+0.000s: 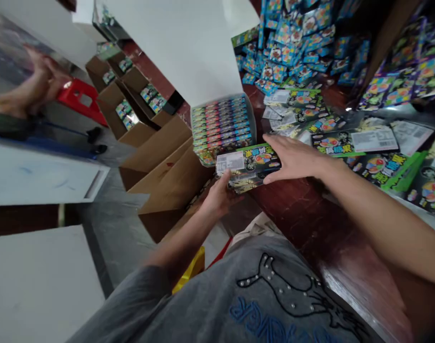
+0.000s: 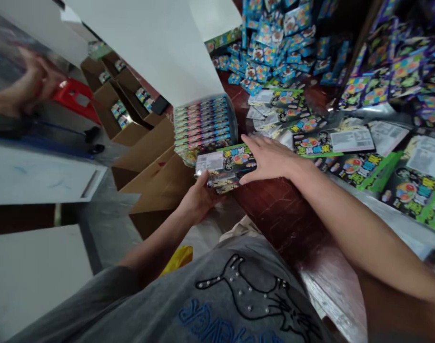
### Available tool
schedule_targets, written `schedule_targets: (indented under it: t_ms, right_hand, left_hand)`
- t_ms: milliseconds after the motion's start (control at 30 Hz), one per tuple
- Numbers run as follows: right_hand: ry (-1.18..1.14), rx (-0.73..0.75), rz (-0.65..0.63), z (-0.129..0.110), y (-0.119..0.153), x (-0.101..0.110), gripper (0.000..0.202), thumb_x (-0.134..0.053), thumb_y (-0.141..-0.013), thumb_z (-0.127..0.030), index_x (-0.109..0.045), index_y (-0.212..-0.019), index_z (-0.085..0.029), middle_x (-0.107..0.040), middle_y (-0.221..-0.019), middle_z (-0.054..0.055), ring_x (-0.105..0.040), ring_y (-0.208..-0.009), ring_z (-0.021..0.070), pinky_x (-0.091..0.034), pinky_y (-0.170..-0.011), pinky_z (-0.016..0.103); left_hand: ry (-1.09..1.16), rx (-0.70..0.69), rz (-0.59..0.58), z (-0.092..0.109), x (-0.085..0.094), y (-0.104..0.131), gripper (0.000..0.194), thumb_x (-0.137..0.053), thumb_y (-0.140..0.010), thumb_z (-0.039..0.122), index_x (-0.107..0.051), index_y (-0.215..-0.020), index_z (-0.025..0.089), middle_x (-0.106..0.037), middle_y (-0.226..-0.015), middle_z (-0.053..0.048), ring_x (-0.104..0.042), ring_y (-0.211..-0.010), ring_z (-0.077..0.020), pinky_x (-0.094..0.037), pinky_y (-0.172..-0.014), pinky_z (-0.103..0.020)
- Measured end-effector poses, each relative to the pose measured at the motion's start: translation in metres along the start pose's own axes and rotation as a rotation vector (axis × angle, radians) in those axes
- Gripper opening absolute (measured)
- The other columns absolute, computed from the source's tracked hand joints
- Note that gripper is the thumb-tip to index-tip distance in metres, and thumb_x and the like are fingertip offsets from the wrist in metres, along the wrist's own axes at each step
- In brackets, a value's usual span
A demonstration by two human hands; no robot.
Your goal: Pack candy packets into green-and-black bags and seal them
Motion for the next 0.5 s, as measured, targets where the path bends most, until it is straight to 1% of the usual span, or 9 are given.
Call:
schedule_targets:
  t_ms: [100, 133, 200, 267, 300, 367, 433, 467, 500]
  right_hand:
    - [-0.016, 0.007, -0.139, 0.006, -0.019, 0.011, 0.119, -0.084, -0.076, -0.069, -0.035, -0.17, -0.016, -0.055, -0.165, 0.025, -0.062, -0.142, 0.0468, -0.055, -0.113, 0.059]
    - [-0.015, 0.011, -0.174, 0.006, -0.019, 0.013, 0.113, -0.084, -0.076, -0.068, -0.039, -0.167, -0.019, -0.063, -0.157, 0.022, -0.069, -0.133, 0.0447, -0.059, -0.106, 0.056]
    - [-0.024, 0.026, -0.253, 0.003, -0.01, 0.013, 0.104, -0.081, -0.077, -0.071, -0.047, -0.162, -0.023, -0.07, -0.147, 0.017, -0.075, -0.121, 0.0401, -0.063, -0.096, 0.051]
    - [-0.014, 0.046, -0.298, -0.005, 0.006, 0.007, 0.102, -0.076, -0.077, -0.08, -0.053, -0.159, -0.024, -0.069, -0.15, 0.017, -0.073, -0.127, 0.0405, -0.063, -0.099, 0.052]
    - [0.001, 0.063, -0.283, -0.011, 0.015, 0.003, 0.105, -0.074, -0.075, -0.084, -0.055, -0.159, -0.023, -0.064, -0.156, 0.018, -0.068, -0.135, 0.0431, -0.061, -0.104, 0.055]
    - [0.039, 0.109, -0.207, -0.026, 0.03, -0.005, 0.121, -0.077, -0.066, -0.091, -0.053, -0.162, -0.022, -0.052, -0.169, 0.021, -0.053, -0.151, 0.0499, -0.052, -0.117, 0.065]
    - [0.061, 0.147, -0.162, -0.041, 0.04, -0.01, 0.134, -0.086, -0.057, -0.085, -0.046, -0.167, -0.02, -0.045, -0.174, 0.022, -0.046, -0.156, 0.0536, -0.046, -0.122, 0.071]
    - [0.064, 0.15, -0.171, -0.047, 0.043, -0.011, 0.132, -0.089, -0.059, -0.076, -0.044, -0.168, -0.018, -0.046, -0.173, 0.023, -0.049, -0.154, 0.0535, -0.047, -0.121, 0.07]
    - [0.068, 0.134, -0.193, -0.051, 0.044, -0.009, 0.121, -0.089, -0.064, -0.066, -0.045, -0.166, -0.017, -0.051, -0.169, 0.024, -0.055, -0.148, 0.052, -0.051, -0.116, 0.068]
  left_hand:
    - [0.206, 0.165, 0.097, 0.013, 0.0, -0.006, 0.066, -0.087, -0.079, 0.065, -0.064, -0.129, 0.027, -0.079, -0.115, -0.008, -0.078, -0.094, -0.0238, -0.062, -0.075, -0.034]
    - [0.234, 0.216, 0.115, 0.017, 0.001, -0.004, 0.06, -0.09, -0.077, 0.057, -0.067, -0.122, 0.026, -0.08, -0.11, -0.007, -0.077, -0.089, -0.0226, -0.062, -0.072, -0.032]
    - [0.258, 0.348, 0.106, 0.021, 0.006, 0.005, 0.045, -0.09, -0.076, 0.049, -0.072, -0.109, 0.024, -0.081, -0.1, -0.006, -0.075, -0.081, -0.0213, -0.059, -0.066, -0.03]
    - [0.253, 0.487, 0.05, 0.022, 0.01, 0.016, 0.036, -0.087, -0.077, 0.047, -0.074, -0.099, 0.022, -0.08, -0.093, -0.007, -0.074, -0.075, -0.0214, -0.055, -0.059, -0.03]
    - [0.244, 0.545, 0.016, 0.022, 0.01, 0.02, 0.033, -0.086, -0.078, 0.047, -0.074, -0.095, 0.021, -0.08, -0.09, -0.007, -0.073, -0.072, -0.0214, -0.053, -0.056, -0.029]
    - [0.226, 0.627, -0.056, 0.025, 0.007, 0.022, 0.03, -0.085, -0.079, 0.047, -0.074, -0.09, 0.021, -0.08, -0.087, -0.008, -0.071, -0.069, -0.0216, -0.05, -0.052, -0.029]
    - [0.233, 0.65, -0.108, 0.03, 0.001, 0.019, 0.03, -0.084, -0.08, 0.048, -0.074, -0.092, 0.022, -0.079, -0.087, -0.007, -0.071, -0.07, -0.0218, -0.049, -0.052, -0.029]
    - [0.242, 0.646, -0.132, 0.032, -0.001, 0.016, 0.032, -0.084, -0.081, 0.05, -0.075, -0.095, 0.023, -0.079, -0.091, -0.007, -0.071, -0.072, -0.022, -0.05, -0.052, -0.029]
    - [0.244, 0.635, -0.164, 0.035, -0.003, 0.014, 0.037, -0.084, -0.082, 0.056, -0.075, -0.098, 0.023, -0.08, -0.096, -0.008, -0.072, -0.074, -0.0219, -0.052, -0.054, -0.03]
Point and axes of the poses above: each hand's wrist, its own y-axis away from the middle knuckle, its own x-axis out of the back of the hand, z = x × y, the point moved 1 cm from there along -y, towards the middle knuckle
